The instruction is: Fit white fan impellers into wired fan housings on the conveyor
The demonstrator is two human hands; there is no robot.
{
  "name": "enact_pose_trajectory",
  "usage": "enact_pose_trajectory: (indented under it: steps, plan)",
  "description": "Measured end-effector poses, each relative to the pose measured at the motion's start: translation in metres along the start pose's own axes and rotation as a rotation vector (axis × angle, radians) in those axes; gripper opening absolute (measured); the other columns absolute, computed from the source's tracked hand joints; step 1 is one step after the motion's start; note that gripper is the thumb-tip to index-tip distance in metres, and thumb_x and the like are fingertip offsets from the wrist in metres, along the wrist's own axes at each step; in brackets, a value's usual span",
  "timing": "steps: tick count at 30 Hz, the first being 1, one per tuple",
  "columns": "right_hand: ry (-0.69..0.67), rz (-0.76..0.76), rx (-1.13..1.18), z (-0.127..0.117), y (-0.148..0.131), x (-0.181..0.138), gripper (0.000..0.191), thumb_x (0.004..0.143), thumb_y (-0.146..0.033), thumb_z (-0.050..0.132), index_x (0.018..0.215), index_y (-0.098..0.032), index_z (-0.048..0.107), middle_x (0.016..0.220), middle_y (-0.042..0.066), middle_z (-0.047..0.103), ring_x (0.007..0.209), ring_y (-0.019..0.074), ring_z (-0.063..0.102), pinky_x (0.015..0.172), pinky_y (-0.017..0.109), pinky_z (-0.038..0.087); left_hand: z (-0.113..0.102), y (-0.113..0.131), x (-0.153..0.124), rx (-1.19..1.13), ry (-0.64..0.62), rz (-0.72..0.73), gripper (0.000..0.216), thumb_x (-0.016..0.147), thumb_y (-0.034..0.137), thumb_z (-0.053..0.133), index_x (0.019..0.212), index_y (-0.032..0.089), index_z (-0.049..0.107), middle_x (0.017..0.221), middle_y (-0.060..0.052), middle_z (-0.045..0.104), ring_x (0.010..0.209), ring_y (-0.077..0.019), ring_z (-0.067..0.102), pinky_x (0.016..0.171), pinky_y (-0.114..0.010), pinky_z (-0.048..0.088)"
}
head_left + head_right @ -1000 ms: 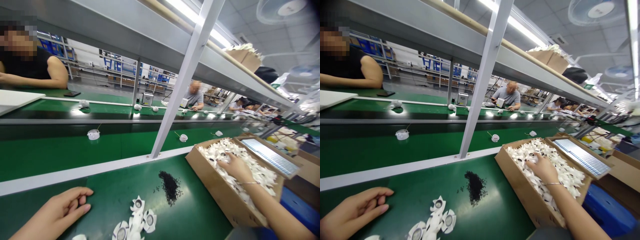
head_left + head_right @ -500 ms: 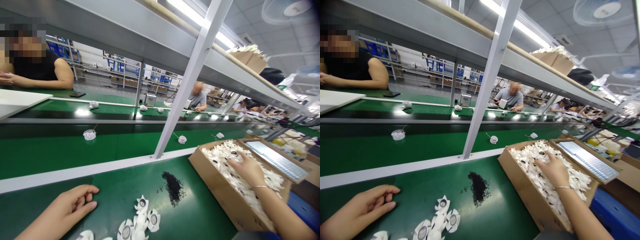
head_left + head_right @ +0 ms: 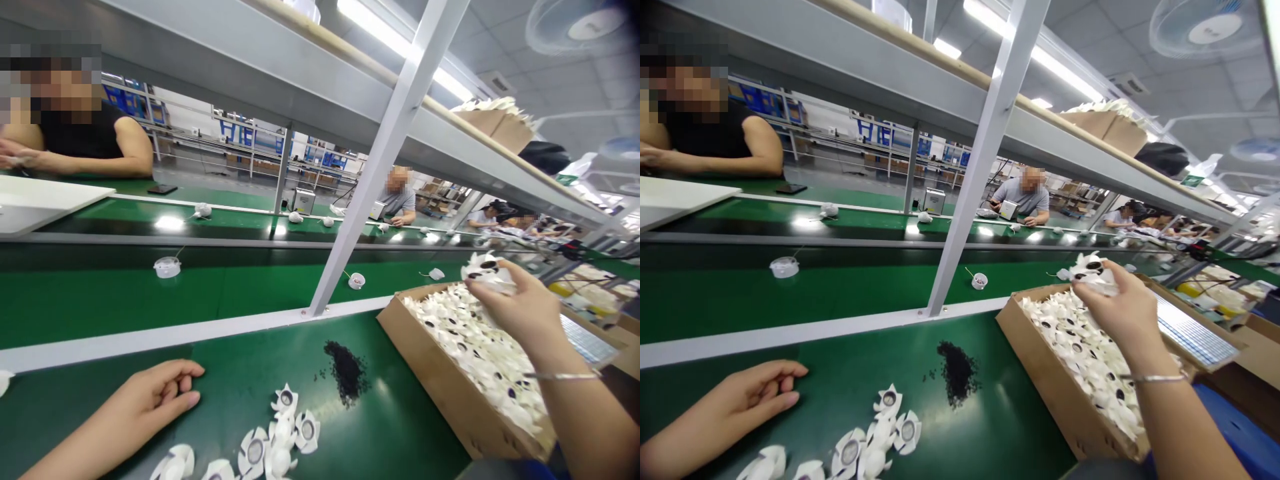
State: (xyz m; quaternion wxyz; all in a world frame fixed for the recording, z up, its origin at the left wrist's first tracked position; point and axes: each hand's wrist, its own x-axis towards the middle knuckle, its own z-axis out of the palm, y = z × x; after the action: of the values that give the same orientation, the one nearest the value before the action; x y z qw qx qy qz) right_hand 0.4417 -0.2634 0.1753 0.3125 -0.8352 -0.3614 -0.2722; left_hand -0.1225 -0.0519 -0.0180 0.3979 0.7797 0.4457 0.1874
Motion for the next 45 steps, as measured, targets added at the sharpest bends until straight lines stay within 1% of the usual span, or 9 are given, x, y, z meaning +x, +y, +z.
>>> enact_pose_trajectory:
  steps: [2, 5, 10, 18, 22, 30, 36, 41, 45]
  plan:
    - [-0.012, -0.045, 0.135, 0.001, -0.048, -0.035, 0.068, 0.066, -0.053, 0.075, 0.123, -0.017, 0.066, 0.104, 0.015, 0.069, 0.09, 0.0312, 0.065, 0.077, 0.043, 0.049, -0.004, 0.003, 0.0, -0.125, -0.115, -0.025, 0.051, 0.079, 0.063, 0.065, 0.113, 0.024, 0.068, 0.084, -0.003, 0.065, 0.076, -0.0175, 0.062, 0.068, -0.025, 0.053]
    - [-0.168, -0.39, 0.376, 0.018, -0.124, -0.102, 0.05, 0.071, -0.042, 0.074, 0.116, -0.021, 0.065, 0.108, 0.01, 0.067, 0.095, 0.0267, 0.064, 0.085, 0.041, 0.051, -0.01, 0.01, -0.002, -0.284, -0.116, -0.059, 0.049, 0.082, 0.059, 0.066, 0.114, 0.022, 0.065, 0.089, -0.003, 0.063, 0.081, -0.017, 0.061, 0.072, -0.027, 0.053]
    - [-0.681, -0.639, 0.674, 0.072, -0.229, -0.19, 0.05, 0.07, -0.025, 0.069, 0.12, -0.024, 0.062, 0.119, 0.008, 0.059, 0.096, 0.0206, 0.064, 0.084, 0.032, 0.053, -0.009, 0.02, -0.004, -0.418, 0.054, -0.024, 0.049, 0.086, 0.057, 0.062, 0.118, 0.02, 0.06, 0.105, -0.008, 0.066, 0.087, -0.0193, 0.063, 0.075, -0.032, 0.056]
    - [-1.121, -1.143, 0.72, 0.121, -0.305, -0.213, 0.071, 0.066, -0.038, 0.084, 0.132, -0.028, 0.061, 0.136, 0.009, 0.056, 0.12, 0.0263, 0.058, 0.101, 0.039, 0.048, 0.0, 0.018, -0.01, -0.256, 0.099, 0.355, 0.046, 0.101, 0.047, 0.04, 0.136, 0.021, 0.054, 0.139, -0.011, 0.059, 0.128, -0.0248, 0.054, 0.113, -0.042, 0.039]
    - [-1.176, -1.087, 0.86, 0.115, -0.301, -0.203, 0.092, 0.063, -0.059, 0.084, 0.143, -0.027, 0.053, 0.149, 0.011, 0.049, 0.137, 0.0292, 0.046, 0.114, 0.046, 0.038, -0.001, 0.017, -0.009, -0.237, 0.085, 0.377, 0.046, 0.102, 0.047, 0.039, 0.137, 0.022, 0.054, 0.136, -0.009, 0.061, 0.125, -0.0235, 0.057, 0.109, -0.039, 0.043]
    - [-0.981, -0.711, 0.715, 0.108, -0.216, -0.149, 0.032, 0.091, -0.042, 0.063, 0.119, -0.028, 0.067, 0.125, 0.006, 0.065, 0.112, 0.0219, 0.062, 0.086, 0.035, 0.056, -0.005, 0.029, -0.01, -0.069, -0.001, 0.222, 0.049, 0.09, 0.049, 0.062, 0.132, 0.024, 0.058, 0.137, -0.008, 0.061, 0.125, -0.025, 0.057, 0.11, -0.041, 0.043]
    - [-0.945, -0.521, 0.518, 0.121, -0.147, -0.139, 0.022, 0.09, -0.04, 0.057, 0.09, -0.023, 0.072, 0.092, 0.004, 0.07, 0.077, 0.0183, 0.064, 0.066, 0.032, 0.052, -0.007, 0.046, 0.01, -0.084, 0.027, 0.045, 0.05, 0.091, 0.053, 0.055, 0.129, 0.021, 0.06, 0.128, -0.01, 0.065, 0.104, -0.0214, 0.065, 0.093, -0.037, 0.052]
    - [-1.225, -0.508, 0.396, 0.121, -0.134, -0.144, 0.02, 0.085, -0.028, 0.054, 0.076, -0.023, 0.071, 0.077, 0.001, 0.069, 0.063, 0.0155, 0.061, 0.06, 0.03, 0.05, -0.013, 0.072, 0.05, 0.084, -0.242, -0.075, 0.049, 0.079, 0.059, 0.065, 0.11, 0.021, 0.068, 0.087, -0.002, 0.07, 0.073, -0.0172, 0.064, 0.062, -0.025, 0.047]
    - [-1.1, -0.51, 0.372, 0.119, -0.125, -0.146, 0.025, 0.09, -0.03, 0.05, 0.084, -0.023, 0.074, 0.088, 0.004, 0.072, 0.075, 0.0191, 0.067, 0.071, 0.034, 0.057, -0.011, 0.09, 0.067, 0.26, -0.36, -0.03, 0.035, 0.071, 0.049, 0.072, 0.091, 0.021, 0.07, 0.078, 0.0, 0.066, 0.065, -0.0143, 0.058, 0.054, -0.022, 0.038]
